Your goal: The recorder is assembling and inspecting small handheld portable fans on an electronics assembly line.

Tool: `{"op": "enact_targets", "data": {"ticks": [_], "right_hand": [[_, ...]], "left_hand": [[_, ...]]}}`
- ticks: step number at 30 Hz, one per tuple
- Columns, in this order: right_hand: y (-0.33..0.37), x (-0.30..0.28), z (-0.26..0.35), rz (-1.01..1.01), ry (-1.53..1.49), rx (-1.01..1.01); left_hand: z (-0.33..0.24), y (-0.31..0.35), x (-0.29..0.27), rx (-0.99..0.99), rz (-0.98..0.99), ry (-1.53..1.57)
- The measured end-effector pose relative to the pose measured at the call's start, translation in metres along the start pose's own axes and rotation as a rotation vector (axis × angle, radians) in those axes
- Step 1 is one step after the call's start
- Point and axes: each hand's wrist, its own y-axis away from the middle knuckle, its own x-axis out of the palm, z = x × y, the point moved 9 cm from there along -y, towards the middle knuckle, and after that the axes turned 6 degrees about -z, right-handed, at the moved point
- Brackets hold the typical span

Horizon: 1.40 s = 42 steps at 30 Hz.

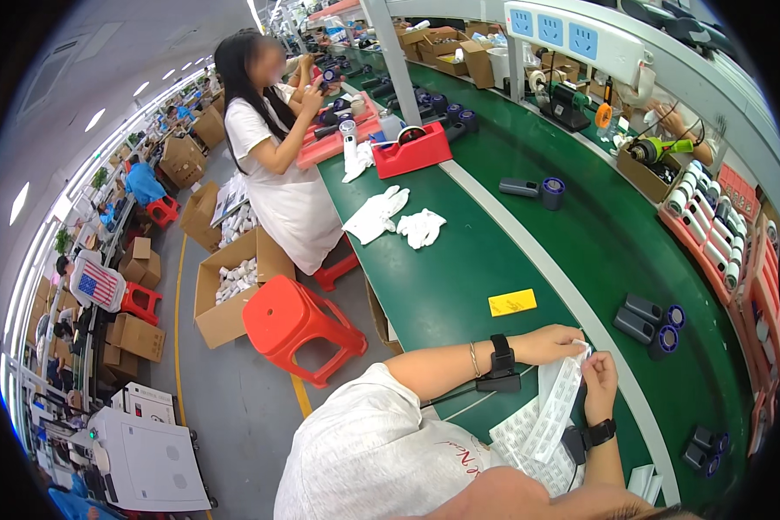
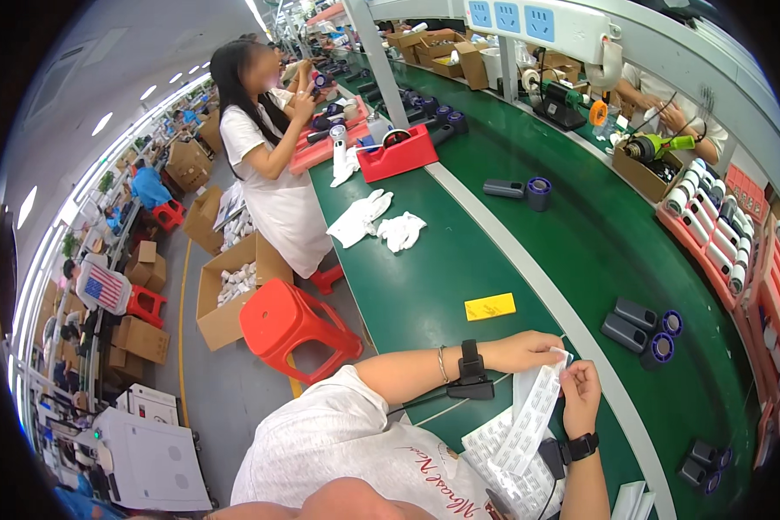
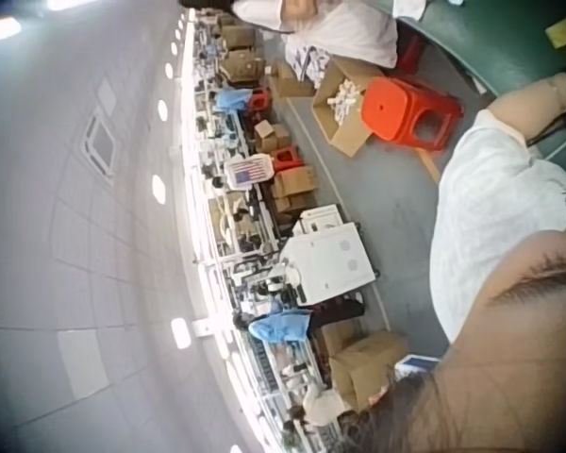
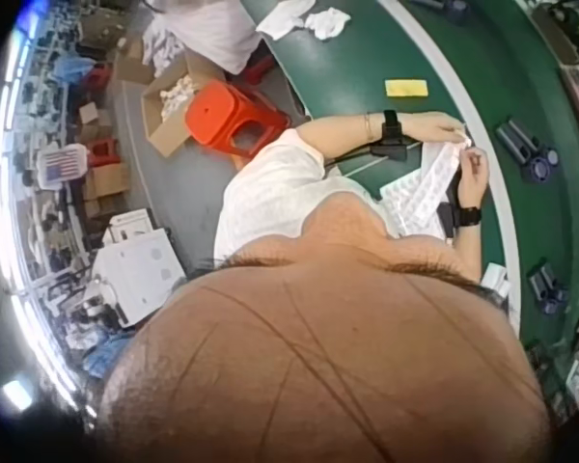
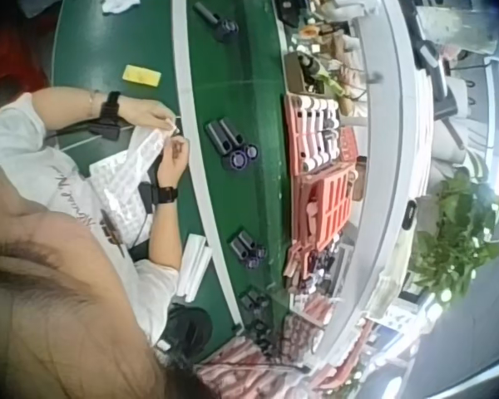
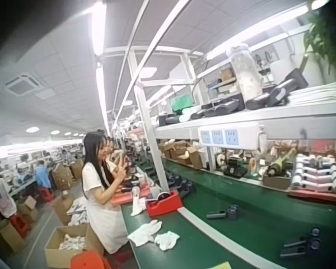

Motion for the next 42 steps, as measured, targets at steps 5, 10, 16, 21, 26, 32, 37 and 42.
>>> {"op": "enact_targets", "data": {"ticks": [5, 10, 16, 21, 26, 32, 37, 42], "right_hand": [[-0.003, 0.0, -0.005, -0.05, -0.036, -0.032], [-0.018, -0.002, -0.006, -0.083, -0.001, -0.027], [-0.025, -0.018, -0.001, -0.159, -0.078, 0.038], [-0.014, 0.006, 0.016, 0.003, 0.028, 0.012], [-0.007, 0.014, 0.015, 0.045, 0.111, -0.024], [-0.011, 0.015, 0.014, 0.054, 0.14, -0.039], [-0.017, 0.014, 0.012, -0.002, 0.127, -0.038], [-0.021, 0.012, 0.023, -0.067, 0.202, -0.148]], "left_hand": [[0.02, -0.002, 0.003, -0.041, 0.008, 0.037], [0.027, -0.006, -0.013, -0.145, -0.076, 0.042], [0.029, -0.013, -0.025, -0.097, -0.111, 0.018], [0.036, -0.007, -0.02, -0.184, -0.087, 0.086], [0.023, -0.002, -0.016, -0.19, -0.076, 0.15], [0.023, -0.005, -0.017, -0.194, -0.007, 0.177], [0.031, -0.007, -0.024, -0.178, -0.067, 0.179], [0.035, -0.008, -0.025, -0.146, -0.077, 0.243]]}}
